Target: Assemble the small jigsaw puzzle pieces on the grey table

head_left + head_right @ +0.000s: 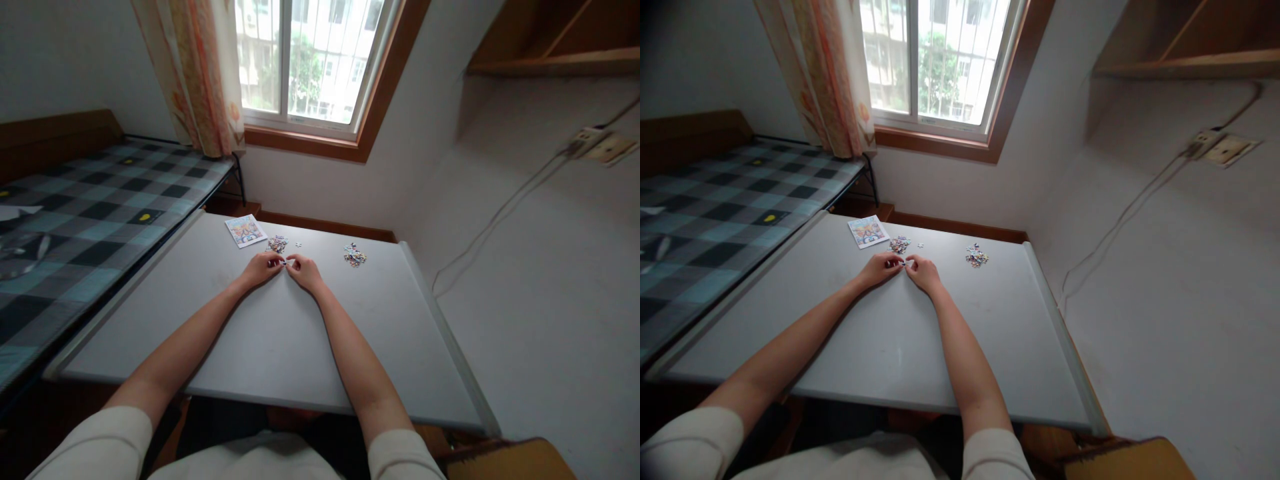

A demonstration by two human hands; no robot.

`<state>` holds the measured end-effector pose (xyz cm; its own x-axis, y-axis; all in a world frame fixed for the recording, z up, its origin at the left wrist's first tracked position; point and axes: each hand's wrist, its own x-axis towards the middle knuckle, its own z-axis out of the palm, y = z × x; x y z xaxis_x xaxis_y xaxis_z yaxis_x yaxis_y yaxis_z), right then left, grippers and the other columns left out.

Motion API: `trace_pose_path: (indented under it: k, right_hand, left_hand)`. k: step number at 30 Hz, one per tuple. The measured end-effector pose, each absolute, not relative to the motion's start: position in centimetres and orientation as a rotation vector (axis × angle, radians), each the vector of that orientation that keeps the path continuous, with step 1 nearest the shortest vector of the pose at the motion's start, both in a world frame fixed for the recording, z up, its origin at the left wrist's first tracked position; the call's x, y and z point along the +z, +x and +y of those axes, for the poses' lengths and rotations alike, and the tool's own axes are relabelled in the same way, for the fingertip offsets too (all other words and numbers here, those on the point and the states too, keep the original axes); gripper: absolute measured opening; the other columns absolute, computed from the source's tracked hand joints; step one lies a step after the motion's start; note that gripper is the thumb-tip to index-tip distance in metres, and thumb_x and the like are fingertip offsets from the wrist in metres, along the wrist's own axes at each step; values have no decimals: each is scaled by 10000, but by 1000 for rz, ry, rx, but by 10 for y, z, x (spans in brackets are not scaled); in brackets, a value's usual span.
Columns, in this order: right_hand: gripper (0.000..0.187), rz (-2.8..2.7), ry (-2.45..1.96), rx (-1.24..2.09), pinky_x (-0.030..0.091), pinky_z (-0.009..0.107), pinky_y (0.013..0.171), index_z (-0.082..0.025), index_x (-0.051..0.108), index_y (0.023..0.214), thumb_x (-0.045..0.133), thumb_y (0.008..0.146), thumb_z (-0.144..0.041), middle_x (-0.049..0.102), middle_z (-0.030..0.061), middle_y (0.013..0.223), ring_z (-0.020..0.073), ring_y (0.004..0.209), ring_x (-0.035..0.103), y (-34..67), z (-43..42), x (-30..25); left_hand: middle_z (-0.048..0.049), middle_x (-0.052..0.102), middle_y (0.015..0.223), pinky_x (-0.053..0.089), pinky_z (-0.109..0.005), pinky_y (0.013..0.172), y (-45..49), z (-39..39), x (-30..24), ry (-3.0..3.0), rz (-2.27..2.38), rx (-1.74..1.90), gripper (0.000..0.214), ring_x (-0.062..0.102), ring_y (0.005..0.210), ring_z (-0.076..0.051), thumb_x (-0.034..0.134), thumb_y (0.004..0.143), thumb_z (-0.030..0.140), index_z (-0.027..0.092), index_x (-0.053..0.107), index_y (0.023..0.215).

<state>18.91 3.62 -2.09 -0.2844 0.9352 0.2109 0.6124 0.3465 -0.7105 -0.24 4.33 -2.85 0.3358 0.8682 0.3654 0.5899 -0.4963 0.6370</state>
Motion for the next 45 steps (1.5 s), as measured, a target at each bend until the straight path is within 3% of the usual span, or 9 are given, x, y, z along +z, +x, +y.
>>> trace_pose_path:
  k: [45]
  right_hand:
    - [241, -2022, -1368, 655, 379, 211, 644, -188, 694, 1036, 613, 819, -254, 583, -44, 641, 97, 609, 525, 189, 36, -19]
  left_hand:
    - [-26, 658, 741, 457, -231, 606, -1, 41, -25, 2195, 1285, 977, 238, 570, 636, -128, 594, 807, 337, 162, 718, 908]
